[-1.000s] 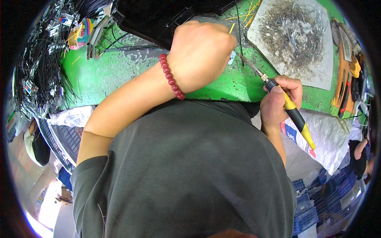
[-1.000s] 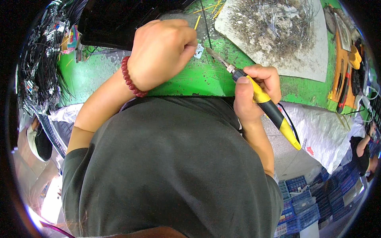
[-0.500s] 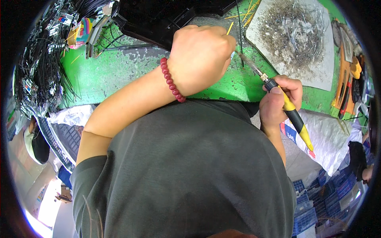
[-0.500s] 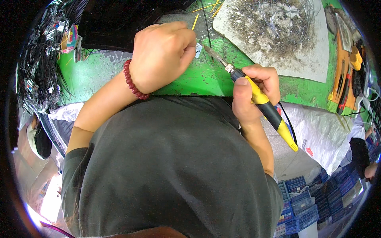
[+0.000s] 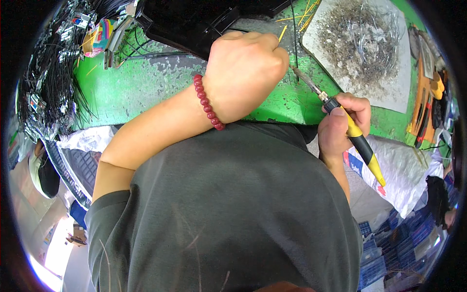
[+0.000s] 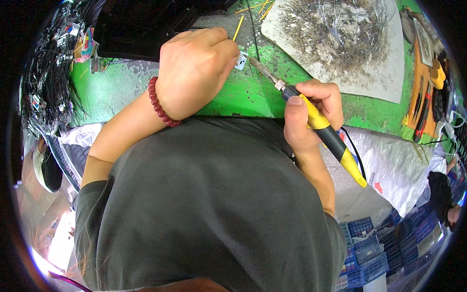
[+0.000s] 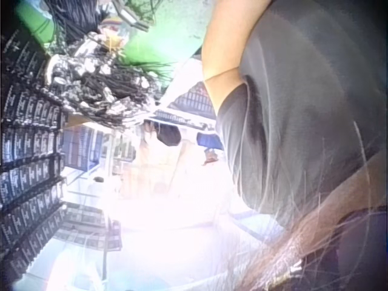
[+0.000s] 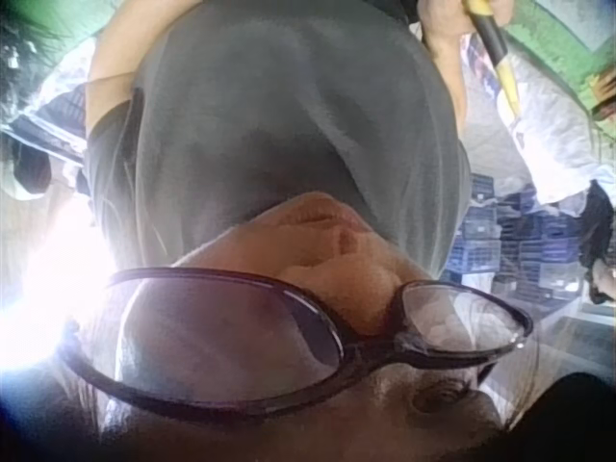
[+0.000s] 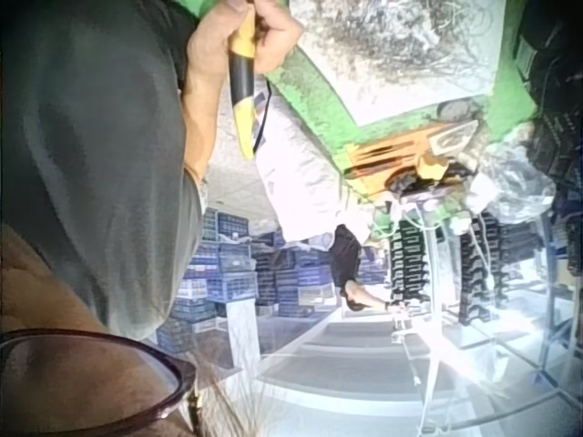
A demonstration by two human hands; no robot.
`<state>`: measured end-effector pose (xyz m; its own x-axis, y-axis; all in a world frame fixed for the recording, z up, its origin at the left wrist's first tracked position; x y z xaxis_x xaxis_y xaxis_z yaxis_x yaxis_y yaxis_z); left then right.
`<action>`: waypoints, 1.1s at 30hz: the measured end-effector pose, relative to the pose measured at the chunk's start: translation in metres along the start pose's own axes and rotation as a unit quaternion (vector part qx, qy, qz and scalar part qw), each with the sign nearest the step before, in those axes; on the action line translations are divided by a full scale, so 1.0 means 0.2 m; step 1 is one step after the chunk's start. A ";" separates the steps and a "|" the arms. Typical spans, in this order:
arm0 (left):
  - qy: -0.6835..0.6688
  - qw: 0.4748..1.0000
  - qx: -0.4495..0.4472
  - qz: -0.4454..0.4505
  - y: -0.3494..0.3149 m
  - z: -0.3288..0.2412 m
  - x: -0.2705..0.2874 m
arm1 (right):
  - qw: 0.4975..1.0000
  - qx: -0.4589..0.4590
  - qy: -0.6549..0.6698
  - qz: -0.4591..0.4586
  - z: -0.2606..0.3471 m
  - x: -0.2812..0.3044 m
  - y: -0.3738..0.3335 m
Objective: Soldering wires onto a small electronic component at a factory workbench.
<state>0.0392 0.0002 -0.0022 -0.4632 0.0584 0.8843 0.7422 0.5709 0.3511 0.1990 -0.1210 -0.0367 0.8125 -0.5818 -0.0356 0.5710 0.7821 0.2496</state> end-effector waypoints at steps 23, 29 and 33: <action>-0.011 1.000 0.020 0.009 0.01 -0.01 -0.02 | 0.996 -0.058 -0.062 0.032 0.03 -0.04 0.01; -0.017 1.000 0.012 -0.003 0.02 -0.01 -0.01 | 0.995 -0.069 -0.074 0.011 0.04 -0.05 0.02; -0.016 1.000 0.010 0.000 0.02 -0.01 -0.01 | 0.996 -0.061 -0.069 0.019 0.02 -0.03 0.02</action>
<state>0.0436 0.0009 -0.0032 -0.4779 0.0845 0.8744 0.7330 0.5869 0.3439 0.1956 -0.1143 -0.0306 0.8143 -0.5704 0.1074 0.5576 0.8202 0.1280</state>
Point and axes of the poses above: each hand's wrist, its own y-axis towards the middle knuckle, its own x-axis out of the back of the hand, z = x × y, the point moved 2 cm from there along y, towards the middle knuckle, and after that the axes turned 4 degrees about -z, right-handed, at the moved point
